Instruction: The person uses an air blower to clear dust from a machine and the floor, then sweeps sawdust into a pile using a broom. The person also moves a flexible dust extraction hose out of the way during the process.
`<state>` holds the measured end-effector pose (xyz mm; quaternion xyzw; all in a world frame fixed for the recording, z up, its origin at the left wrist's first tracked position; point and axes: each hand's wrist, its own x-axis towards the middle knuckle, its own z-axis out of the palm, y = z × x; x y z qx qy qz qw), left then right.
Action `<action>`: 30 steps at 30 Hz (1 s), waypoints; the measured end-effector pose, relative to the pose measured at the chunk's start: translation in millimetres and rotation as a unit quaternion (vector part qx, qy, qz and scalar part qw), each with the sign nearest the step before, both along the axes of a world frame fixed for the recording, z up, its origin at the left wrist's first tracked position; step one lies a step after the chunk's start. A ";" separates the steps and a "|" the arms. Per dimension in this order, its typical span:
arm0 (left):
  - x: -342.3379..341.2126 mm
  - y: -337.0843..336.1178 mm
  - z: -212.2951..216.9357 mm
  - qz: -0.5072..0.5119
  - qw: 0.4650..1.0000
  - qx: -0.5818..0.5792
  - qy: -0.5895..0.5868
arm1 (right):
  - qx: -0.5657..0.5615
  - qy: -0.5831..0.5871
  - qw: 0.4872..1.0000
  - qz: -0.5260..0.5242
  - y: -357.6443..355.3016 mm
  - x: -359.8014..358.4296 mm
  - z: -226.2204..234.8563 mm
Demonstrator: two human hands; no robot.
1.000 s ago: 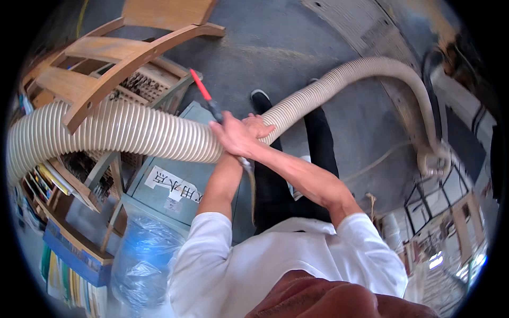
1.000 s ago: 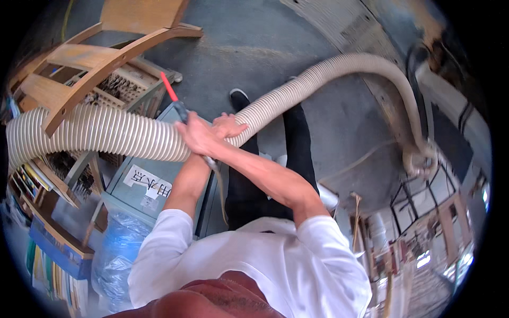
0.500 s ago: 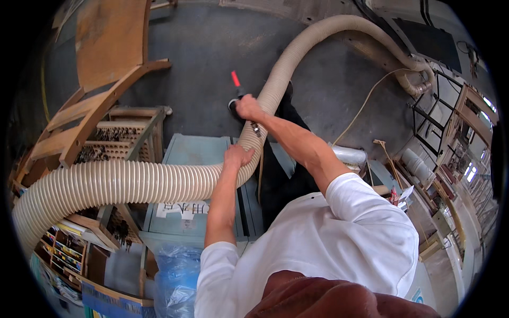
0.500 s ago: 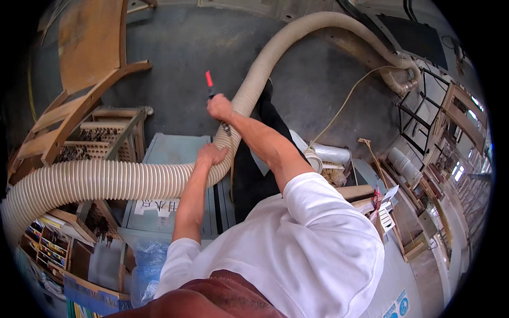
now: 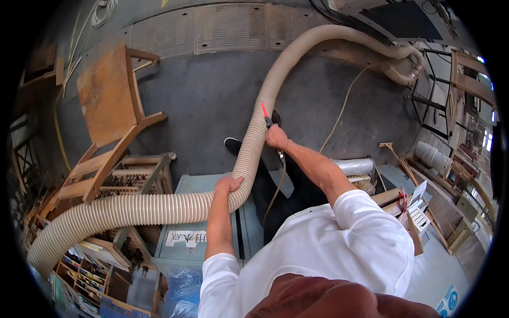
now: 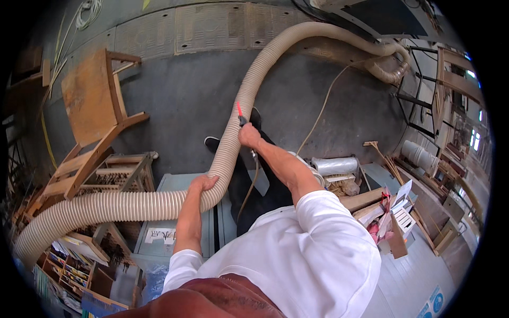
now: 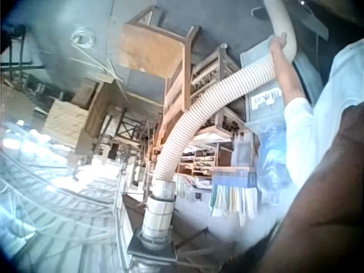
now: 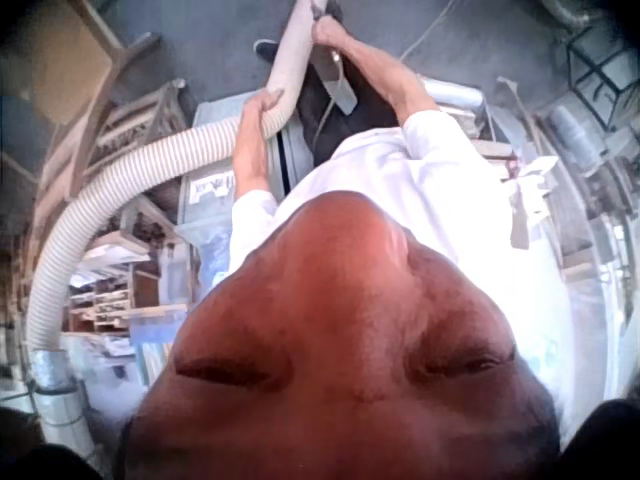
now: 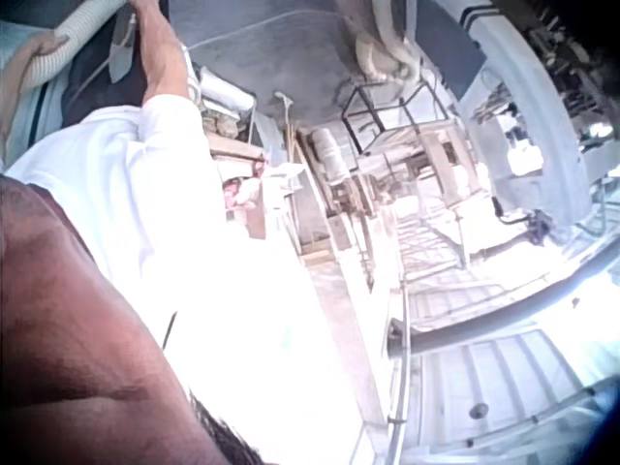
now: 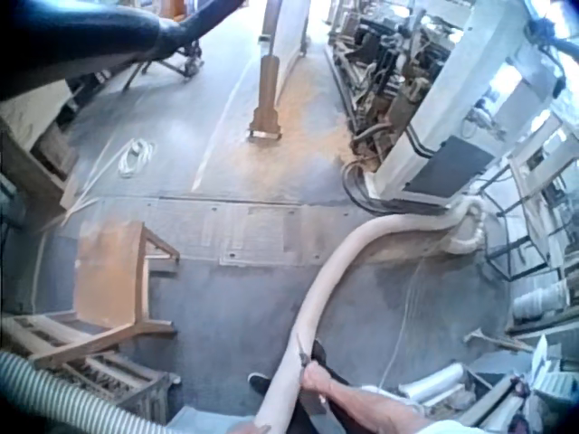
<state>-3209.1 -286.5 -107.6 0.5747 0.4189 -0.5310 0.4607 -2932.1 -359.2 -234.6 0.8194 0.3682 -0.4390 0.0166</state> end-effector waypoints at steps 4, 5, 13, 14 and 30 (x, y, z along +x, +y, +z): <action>9.5 -3.9 -3.5 -0.041 0.999 0.017 0.026 | 0.022 0.000 0.998 -0.060 53.7 76.6 28.2; 7.8 -7.6 -3.2 -0.059 0.997 0.029 0.029 | 0.030 -0.009 0.997 -0.071 62.1 94.4 23.8; 17.2 -14.5 2.4 -0.051 0.996 0.020 0.074 | 0.134 -0.044 0.971 -0.194 107.1 153.3 108.3; 19.5 -13.0 3.7 -0.057 0.995 0.021 0.076 | 0.140 -0.041 0.968 -0.205 103.2 156.6 113.3; 40.4 -10.4 22.5 -0.131 0.984 0.111 0.052 | 0.061 -0.092 0.944 -0.312 18.6 257.6 135.1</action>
